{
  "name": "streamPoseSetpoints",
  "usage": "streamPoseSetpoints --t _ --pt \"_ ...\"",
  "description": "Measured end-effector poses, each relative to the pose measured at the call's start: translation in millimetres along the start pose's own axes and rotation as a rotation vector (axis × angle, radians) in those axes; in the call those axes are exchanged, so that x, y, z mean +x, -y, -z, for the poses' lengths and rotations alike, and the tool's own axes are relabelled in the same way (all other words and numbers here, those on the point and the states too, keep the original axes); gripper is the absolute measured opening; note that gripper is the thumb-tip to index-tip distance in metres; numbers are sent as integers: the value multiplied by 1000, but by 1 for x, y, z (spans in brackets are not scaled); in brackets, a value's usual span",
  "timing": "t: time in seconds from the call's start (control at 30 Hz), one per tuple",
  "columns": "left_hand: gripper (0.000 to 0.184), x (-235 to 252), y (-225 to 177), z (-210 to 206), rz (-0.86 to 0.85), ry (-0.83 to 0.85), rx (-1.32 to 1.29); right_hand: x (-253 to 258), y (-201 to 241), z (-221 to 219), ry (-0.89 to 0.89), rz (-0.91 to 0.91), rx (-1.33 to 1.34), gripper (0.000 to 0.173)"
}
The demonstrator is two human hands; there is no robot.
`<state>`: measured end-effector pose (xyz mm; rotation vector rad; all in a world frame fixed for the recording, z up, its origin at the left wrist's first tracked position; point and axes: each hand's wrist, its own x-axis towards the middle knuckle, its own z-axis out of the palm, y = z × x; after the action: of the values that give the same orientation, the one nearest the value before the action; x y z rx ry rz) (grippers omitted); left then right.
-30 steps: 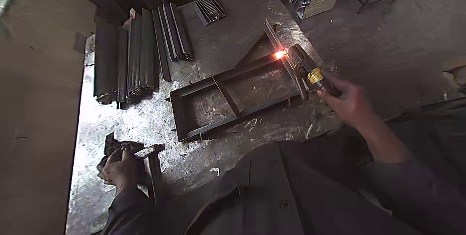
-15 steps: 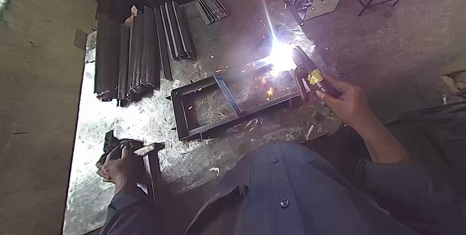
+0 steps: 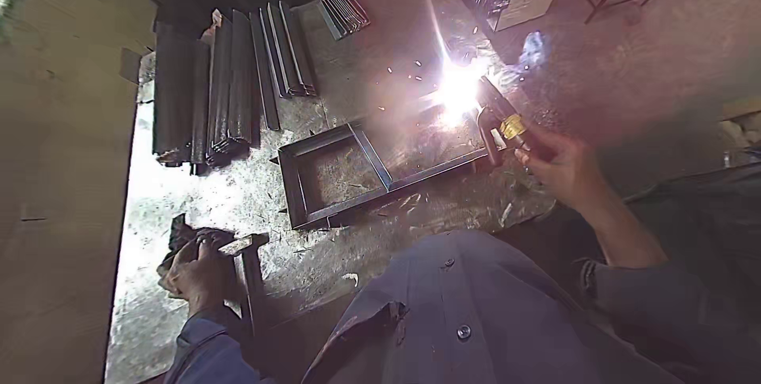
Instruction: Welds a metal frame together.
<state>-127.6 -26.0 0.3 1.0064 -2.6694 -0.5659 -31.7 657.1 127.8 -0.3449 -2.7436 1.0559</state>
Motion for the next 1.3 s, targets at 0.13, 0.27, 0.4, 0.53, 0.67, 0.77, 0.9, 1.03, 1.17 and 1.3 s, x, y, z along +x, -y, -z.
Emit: streamPoseSetpoints --t 0.13,0.27,0.4,0.53,0.67,0.77,0.9,1.03,1.17,1.3 --pt "49 -1 0 -1 9 -12 23 1 1 -1 15 -66 7 54" --pt "49 -3 -3 2 -29 -12 8 -4 1 -1 -30 -32 8 50" --pt "46 -3 -3 1 -3 -12 29 -5 1 2 -37 -38 54 57" --pt "50 -6 -5 4 18 -3 13 -1 -4 -1 -10 -49 36 54" --pt "50 -4 -3 3 24 -3 19 0 -4 -2 -11 -65 36 54" --pt "50 -5 -5 3 28 -6 22 -1 -4 -2 -7 -66 27 55" --pt "50 -2 -2 2 22 11 32 -2 -4 -2 -3 -63 28 55" --pt "51 1 2 0 12 2 25 -1 -4 -3 -5 -42 41 56" --pt "48 -6 -6 4 27 0 18 -2 -3 -4 -5 -44 42 53" --pt "49 -7 -9 6 21 3 18 0 -4 -3 5 -60 -4 53"
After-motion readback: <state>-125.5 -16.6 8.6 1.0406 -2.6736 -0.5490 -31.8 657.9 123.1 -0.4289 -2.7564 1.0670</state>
